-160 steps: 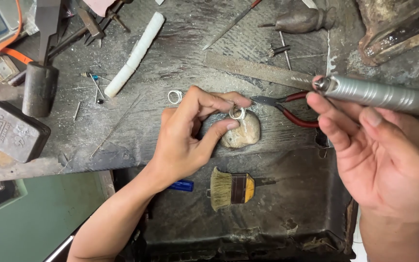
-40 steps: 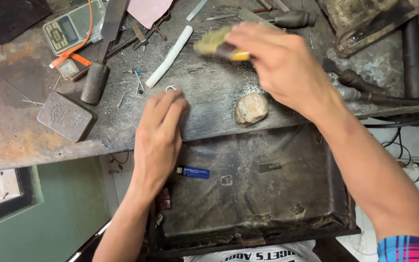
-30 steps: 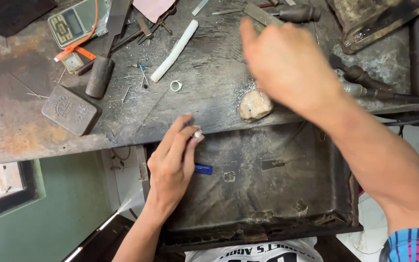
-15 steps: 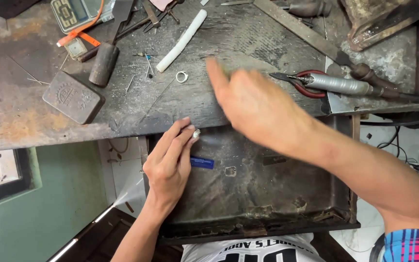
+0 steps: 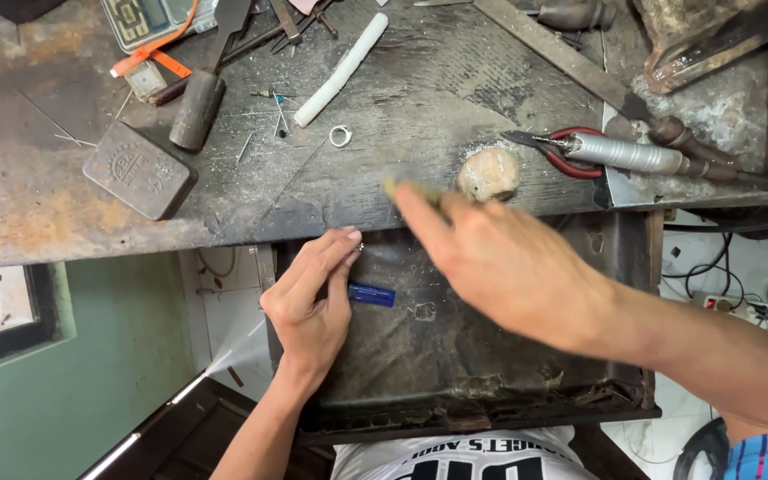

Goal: Polishing a small jewelry piece using a rotary tool and a brush on a workbench.

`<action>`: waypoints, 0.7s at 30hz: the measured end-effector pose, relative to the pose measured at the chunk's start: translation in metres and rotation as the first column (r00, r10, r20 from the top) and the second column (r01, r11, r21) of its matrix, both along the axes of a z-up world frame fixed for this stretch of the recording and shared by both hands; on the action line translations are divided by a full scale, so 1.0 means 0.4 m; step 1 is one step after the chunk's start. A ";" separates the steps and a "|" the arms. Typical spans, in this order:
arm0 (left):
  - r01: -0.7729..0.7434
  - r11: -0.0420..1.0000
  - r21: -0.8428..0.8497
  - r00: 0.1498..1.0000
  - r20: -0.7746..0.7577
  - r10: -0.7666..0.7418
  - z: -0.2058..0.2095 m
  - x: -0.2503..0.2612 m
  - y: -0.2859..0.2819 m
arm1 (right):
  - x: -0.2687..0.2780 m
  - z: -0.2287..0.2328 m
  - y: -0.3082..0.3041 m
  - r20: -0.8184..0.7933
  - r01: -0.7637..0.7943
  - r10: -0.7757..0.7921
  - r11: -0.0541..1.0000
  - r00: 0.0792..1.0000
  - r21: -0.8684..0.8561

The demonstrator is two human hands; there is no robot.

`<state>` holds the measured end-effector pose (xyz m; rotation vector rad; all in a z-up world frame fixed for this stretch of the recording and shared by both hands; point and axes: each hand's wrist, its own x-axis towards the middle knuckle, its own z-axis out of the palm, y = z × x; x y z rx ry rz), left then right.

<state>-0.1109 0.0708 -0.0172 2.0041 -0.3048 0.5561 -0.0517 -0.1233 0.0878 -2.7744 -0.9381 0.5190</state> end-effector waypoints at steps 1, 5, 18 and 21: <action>-0.002 1.000 -0.025 1.000 -0.024 0.001 -0.004 0.001 0.000 | -0.007 0.005 -0.002 -0.105 -0.033 0.027 0.998 0.994 -0.057; -0.066 0.997 -0.050 0.987 -0.151 0.058 -0.028 -0.013 0.001 | 0.027 0.046 0.004 0.099 -0.083 0.076 0.994 0.992 0.065; 0.325 0.942 -0.088 0.940 -0.080 -0.331 -0.085 -0.007 0.001 | 0.182 0.047 0.003 -0.329 0.073 -0.133 0.979 0.935 -0.190; 0.402 0.908 -0.118 0.909 -0.065 -0.411 -0.092 -0.011 -0.007 | 0.269 -0.018 -0.018 0.081 0.202 -0.211 0.973 0.974 0.108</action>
